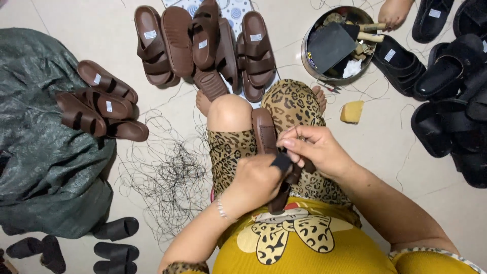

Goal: Hand-sewing a strap onto a brown sandal using a needle and thread.

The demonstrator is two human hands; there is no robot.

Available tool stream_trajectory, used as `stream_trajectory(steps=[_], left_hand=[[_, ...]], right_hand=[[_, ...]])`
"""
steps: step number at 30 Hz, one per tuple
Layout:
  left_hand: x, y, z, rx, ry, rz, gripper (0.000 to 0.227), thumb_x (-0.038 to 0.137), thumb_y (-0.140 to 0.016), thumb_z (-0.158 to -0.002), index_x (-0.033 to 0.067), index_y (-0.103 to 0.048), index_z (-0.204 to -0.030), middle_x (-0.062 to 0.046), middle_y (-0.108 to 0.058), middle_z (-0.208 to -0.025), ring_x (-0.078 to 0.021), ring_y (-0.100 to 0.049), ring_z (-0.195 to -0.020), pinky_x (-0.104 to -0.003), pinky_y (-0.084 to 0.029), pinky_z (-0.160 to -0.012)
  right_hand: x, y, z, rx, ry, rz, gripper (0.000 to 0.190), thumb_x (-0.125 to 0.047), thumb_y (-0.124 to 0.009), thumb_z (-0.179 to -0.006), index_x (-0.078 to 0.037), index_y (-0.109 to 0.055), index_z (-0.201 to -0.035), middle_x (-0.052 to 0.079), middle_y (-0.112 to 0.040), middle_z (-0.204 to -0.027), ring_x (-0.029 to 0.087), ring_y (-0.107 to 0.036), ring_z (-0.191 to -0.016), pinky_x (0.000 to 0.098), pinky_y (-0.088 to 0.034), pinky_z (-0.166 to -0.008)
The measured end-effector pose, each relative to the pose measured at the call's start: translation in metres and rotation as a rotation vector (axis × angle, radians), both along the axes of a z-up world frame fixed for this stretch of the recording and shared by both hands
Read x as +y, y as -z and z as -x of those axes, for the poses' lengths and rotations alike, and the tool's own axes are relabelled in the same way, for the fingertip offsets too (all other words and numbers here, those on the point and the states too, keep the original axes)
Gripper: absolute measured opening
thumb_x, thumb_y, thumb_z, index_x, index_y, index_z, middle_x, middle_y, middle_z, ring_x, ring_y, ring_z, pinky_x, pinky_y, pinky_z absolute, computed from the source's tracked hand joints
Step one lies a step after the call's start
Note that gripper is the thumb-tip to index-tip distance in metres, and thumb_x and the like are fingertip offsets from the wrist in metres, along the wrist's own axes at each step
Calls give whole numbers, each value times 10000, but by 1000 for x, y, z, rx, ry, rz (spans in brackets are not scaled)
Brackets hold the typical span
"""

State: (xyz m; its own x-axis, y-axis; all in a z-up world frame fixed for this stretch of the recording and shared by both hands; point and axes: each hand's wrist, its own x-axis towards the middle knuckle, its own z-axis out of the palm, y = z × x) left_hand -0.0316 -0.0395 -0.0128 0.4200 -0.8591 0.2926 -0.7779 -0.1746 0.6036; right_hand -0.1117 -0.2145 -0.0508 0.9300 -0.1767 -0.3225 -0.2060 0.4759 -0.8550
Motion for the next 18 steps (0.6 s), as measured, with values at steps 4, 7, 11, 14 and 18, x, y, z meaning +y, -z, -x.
stream_trajectory(steps=[4,7,11,14,18], left_hand=[[38,-40,-22,769,146,98,271,72,-568,-986,-8,-652,-742,-147,-584,-568,-303,-598,-494,-363,-496,-496],[52,-51,-26,883,160,109,315,329,-488,-1078,119,-566,-857,41,-523,-714,-141,-507,-589,-284,-419,-590],[38,-40,-16,1140,-122,520,245,268,-530,-1092,35,-583,-1034,-20,-531,-712,-115,-509,-542,-247,-447,-547],[30,-39,-21,1013,-304,353,327,286,-508,-1082,28,-553,-1277,-46,-630,-785,-132,-628,-671,-291,-510,-745],[63,-11,-27,924,-325,-496,451,434,-487,-1004,148,-708,-1275,24,-526,-585,-123,-492,-522,-295,-396,-519]], right_hand=[[5,-32,-16,-47,-229,-39,193,-61,-611,-977,71,-741,-1032,204,-735,-839,112,-598,-510,200,-519,-390],[10,-48,-22,-5,-468,258,214,-110,-651,-971,-90,-778,-1142,37,-796,-827,51,-530,-472,161,-461,-393],[26,-38,-22,-335,-313,912,193,-65,-713,-919,-26,-724,-1108,79,-684,-839,122,-591,-577,238,-543,-460],[-8,23,0,-275,-156,928,173,-27,-645,-960,-10,-664,-1132,97,-659,-949,146,-646,-721,210,-604,-559],[-135,26,13,-11,258,1489,141,39,-809,-1169,74,-721,-1065,209,-661,-1024,332,-619,-911,416,-475,-807]])
